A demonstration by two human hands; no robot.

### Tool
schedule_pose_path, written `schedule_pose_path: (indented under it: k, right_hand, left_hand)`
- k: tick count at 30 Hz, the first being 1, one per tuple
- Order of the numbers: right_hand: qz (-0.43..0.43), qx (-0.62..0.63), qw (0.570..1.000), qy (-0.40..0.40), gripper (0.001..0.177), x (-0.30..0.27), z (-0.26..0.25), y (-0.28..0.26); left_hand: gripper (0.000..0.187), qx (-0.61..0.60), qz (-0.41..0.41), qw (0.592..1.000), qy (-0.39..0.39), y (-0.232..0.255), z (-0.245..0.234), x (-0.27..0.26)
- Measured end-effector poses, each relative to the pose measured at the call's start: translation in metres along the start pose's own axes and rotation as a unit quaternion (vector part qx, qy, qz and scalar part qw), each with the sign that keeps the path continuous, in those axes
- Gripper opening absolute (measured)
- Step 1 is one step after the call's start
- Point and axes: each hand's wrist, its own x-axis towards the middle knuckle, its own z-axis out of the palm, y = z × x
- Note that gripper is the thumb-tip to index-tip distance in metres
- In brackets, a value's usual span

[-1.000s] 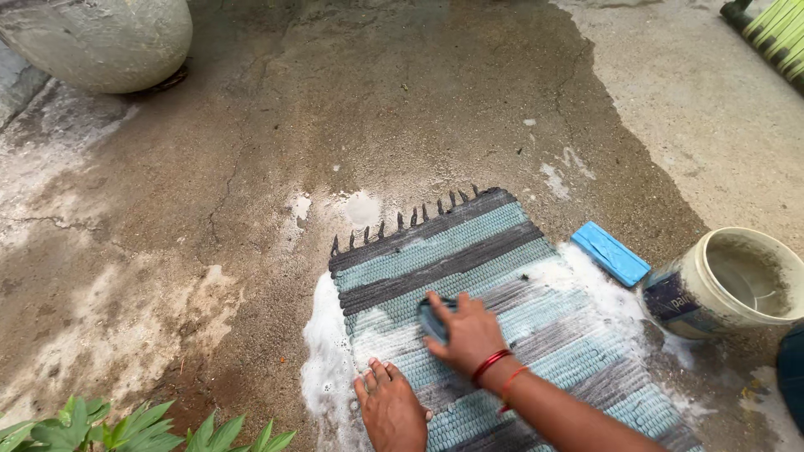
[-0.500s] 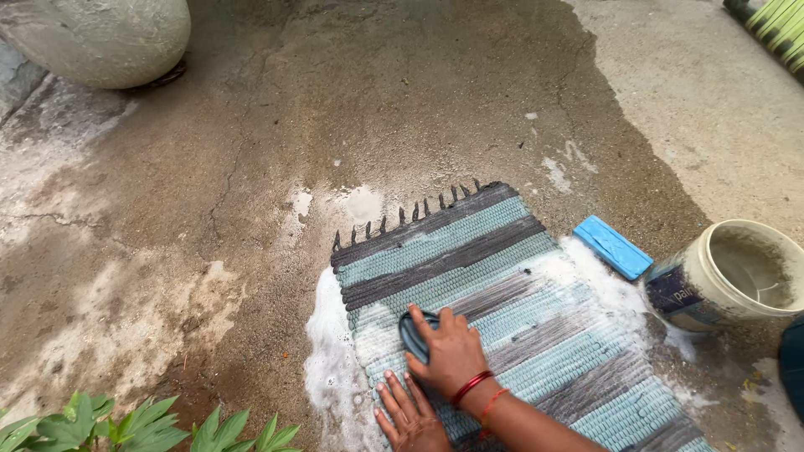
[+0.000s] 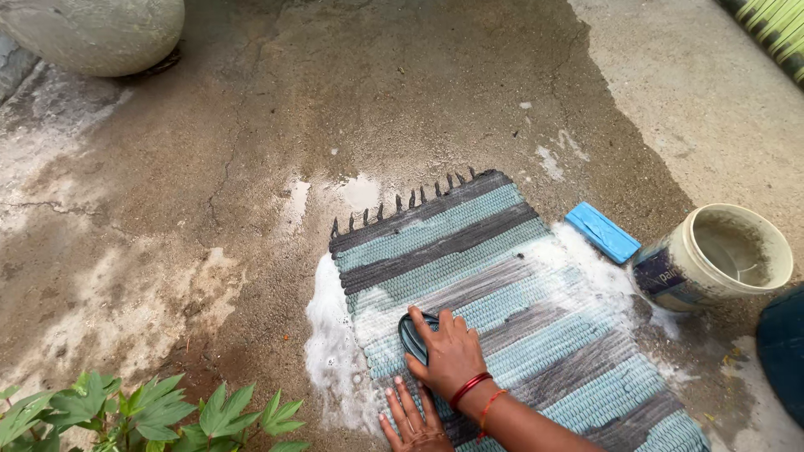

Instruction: The person washes a small rug on the ground by hand, using a brush and soapy water from a bucket.

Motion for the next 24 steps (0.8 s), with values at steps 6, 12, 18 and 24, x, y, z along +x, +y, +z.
schedule_pose_path:
  k: [6,12,18,24]
  right_hand:
    - [0.229,-0.072,0.967,-0.08,0.081,0.018,-0.062,0.166]
    - [0.225,-0.06,0.967,-0.101,0.082,0.02,-0.024,0.077]
    - [0.074,-0.036,0.996,-0.046,0.082,0.024,-0.019,0.108]
    - [0.282,-0.119,0.944,-0.121,0.077,0.046,-0.067,0.177]
  left_hand:
    - [0.069,0.107,0.021,0.931,-0.348,0.007,-0.074,0.016]
    - [0.064,0.07,0.013,0.977,-0.201,0.008,-0.065,0.013]
    - [0.066,0.078,0.014,0.946,-0.313,0.009,-0.082,0.016]
    - [0.071,0.138,0.014,0.929,-0.344,0.006,-0.053,0.013]
